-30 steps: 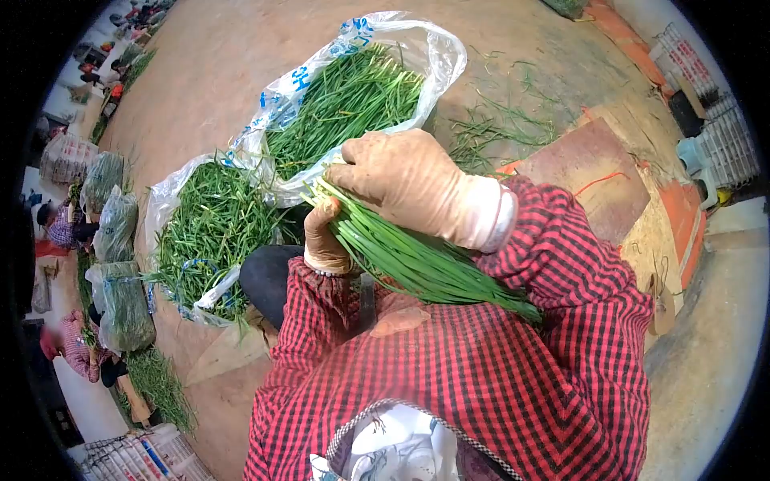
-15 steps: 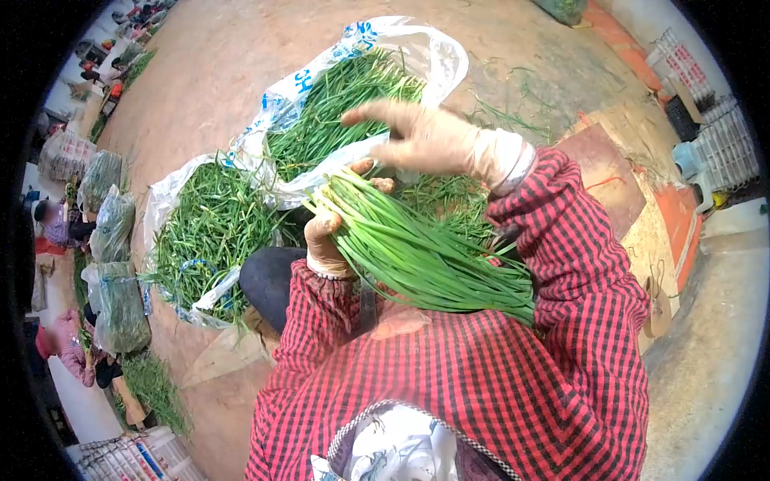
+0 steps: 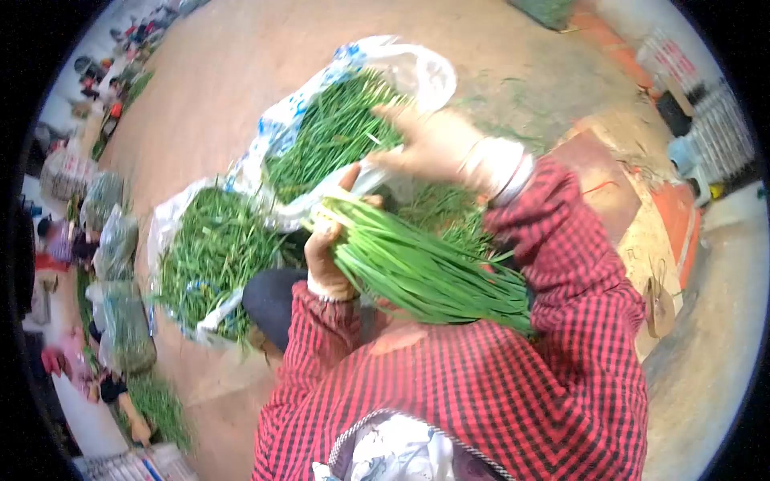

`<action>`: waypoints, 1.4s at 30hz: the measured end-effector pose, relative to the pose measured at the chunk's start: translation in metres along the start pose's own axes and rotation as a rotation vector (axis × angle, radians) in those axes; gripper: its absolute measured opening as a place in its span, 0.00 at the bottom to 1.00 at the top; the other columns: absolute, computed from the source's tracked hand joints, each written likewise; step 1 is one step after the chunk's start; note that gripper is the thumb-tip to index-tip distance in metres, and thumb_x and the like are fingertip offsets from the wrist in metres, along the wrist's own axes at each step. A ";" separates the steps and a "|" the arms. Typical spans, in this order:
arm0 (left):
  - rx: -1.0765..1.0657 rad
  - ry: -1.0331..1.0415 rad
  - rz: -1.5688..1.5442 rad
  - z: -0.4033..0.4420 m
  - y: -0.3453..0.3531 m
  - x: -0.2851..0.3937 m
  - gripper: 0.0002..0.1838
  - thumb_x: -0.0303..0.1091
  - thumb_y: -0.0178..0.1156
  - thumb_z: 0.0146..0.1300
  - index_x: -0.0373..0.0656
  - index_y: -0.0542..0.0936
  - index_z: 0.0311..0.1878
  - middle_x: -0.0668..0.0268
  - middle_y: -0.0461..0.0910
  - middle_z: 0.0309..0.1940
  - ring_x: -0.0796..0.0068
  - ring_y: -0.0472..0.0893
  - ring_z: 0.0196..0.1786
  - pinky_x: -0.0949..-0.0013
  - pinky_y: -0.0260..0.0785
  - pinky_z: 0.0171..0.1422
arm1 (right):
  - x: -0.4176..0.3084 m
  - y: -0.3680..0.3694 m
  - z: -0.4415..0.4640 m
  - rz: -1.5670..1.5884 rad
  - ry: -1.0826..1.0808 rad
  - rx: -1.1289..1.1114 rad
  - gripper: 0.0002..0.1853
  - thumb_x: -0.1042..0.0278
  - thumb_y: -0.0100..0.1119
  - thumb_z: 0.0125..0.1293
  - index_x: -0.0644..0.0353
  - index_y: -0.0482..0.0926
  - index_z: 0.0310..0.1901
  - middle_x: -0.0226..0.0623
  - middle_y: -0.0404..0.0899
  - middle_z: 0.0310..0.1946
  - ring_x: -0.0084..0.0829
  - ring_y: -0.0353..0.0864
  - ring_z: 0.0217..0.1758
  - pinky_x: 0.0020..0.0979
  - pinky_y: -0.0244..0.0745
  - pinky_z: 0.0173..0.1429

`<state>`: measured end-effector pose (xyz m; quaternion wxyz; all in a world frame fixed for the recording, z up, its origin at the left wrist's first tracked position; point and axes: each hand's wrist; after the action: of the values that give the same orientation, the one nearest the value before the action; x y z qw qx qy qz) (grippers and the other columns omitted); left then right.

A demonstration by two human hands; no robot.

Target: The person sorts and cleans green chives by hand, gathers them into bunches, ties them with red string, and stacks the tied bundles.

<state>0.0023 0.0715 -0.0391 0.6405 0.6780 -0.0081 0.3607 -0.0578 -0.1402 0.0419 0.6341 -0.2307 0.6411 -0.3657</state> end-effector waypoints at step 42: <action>0.155 -0.042 0.320 0.008 0.042 0.019 0.33 0.32 0.60 0.55 0.40 0.66 0.66 0.57 0.73 0.58 0.57 0.76 0.60 0.59 0.70 0.63 | -0.050 0.033 -0.019 -0.111 -0.749 0.299 0.41 0.48 0.68 0.55 0.64 0.67 0.65 0.53 0.73 0.58 0.50 0.69 0.67 0.48 0.61 0.72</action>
<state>0.0005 0.0658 0.0077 0.5205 0.7227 -0.1016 0.4432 -0.0660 -0.0783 0.0482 0.8296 -0.2874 0.2924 -0.3792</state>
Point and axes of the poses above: each hand's wrist, its own z-axis towards the middle knuckle, its own y-axis out of the palm, x = y × z
